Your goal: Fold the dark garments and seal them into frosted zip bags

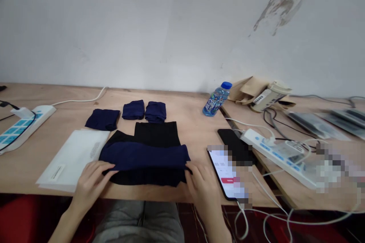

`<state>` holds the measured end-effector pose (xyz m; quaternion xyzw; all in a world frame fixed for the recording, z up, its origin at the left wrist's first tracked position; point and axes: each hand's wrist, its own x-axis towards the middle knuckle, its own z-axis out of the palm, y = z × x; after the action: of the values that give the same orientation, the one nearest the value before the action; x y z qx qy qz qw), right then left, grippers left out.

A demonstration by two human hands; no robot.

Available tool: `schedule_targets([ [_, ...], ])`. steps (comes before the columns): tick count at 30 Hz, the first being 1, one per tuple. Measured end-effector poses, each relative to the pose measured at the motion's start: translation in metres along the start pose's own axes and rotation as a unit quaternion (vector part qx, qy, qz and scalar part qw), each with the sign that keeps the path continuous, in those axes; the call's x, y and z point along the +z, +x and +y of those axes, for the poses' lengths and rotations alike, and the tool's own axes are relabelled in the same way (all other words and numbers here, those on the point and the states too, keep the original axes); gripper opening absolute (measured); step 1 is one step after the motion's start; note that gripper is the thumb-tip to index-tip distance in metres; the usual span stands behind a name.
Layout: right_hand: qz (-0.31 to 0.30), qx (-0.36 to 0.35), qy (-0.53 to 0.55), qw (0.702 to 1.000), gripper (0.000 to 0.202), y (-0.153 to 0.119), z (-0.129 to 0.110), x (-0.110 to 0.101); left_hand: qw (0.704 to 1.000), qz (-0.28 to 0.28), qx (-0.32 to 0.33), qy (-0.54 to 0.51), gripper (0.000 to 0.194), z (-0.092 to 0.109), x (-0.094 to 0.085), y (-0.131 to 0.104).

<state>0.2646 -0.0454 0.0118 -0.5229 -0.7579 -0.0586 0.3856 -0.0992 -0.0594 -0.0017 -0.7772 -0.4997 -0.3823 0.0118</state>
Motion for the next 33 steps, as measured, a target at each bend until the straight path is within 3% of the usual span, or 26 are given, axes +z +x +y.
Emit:
schedule_targets([
  [6,-0.017,0.03,0.005,0.999,0.018,-0.05,-0.015,0.008,0.997,-0.06,-0.039,0.019,0.015,0.018,-0.012,-0.03],
  [9,0.013,0.078,0.013,0.997,0.021,-0.052,-0.031,0.007,0.998,-0.032,-0.056,0.011,0.017,0.027,-0.008,-0.026],
  [12,0.033,0.105,0.03,0.993,0.021,-0.036,-0.044,0.01,0.999,-0.006,-0.05,-0.007,0.024,0.042,0.011,-0.004],
  [15,-0.016,0.084,0.023,0.996,0.027,-0.008,-0.045,0.019,0.999,-0.045,-0.027,-0.003,0.034,0.056,0.038,0.028],
  [18,-0.083,0.051,-0.039,0.994,0.033,0.018,-0.029,0.029,0.993,-0.12,-0.003,0.009,0.044,0.062,0.063,0.049],
  [21,-0.129,0.031,-0.106,0.985,0.033,0.032,-0.004,0.036,0.987,-0.157,0.009,0.018,0.049,0.059,0.08,0.05],
  [24,-0.175,0.023,-0.106,0.978,0.023,0.039,0.017,0.039,0.987,-0.159,0.013,0.025,0.051,0.055,0.089,0.042],
  [27,-0.185,0.019,-0.052,0.981,0.011,0.045,0.023,0.033,0.987,-0.159,0.012,0.026,0.051,0.053,0.091,0.038],
  [33,-0.217,0.096,0.032,0.971,0.006,0.06,-0.007,0.005,0.988,-0.154,0.007,0.01,0.049,0.055,0.088,0.041],
])
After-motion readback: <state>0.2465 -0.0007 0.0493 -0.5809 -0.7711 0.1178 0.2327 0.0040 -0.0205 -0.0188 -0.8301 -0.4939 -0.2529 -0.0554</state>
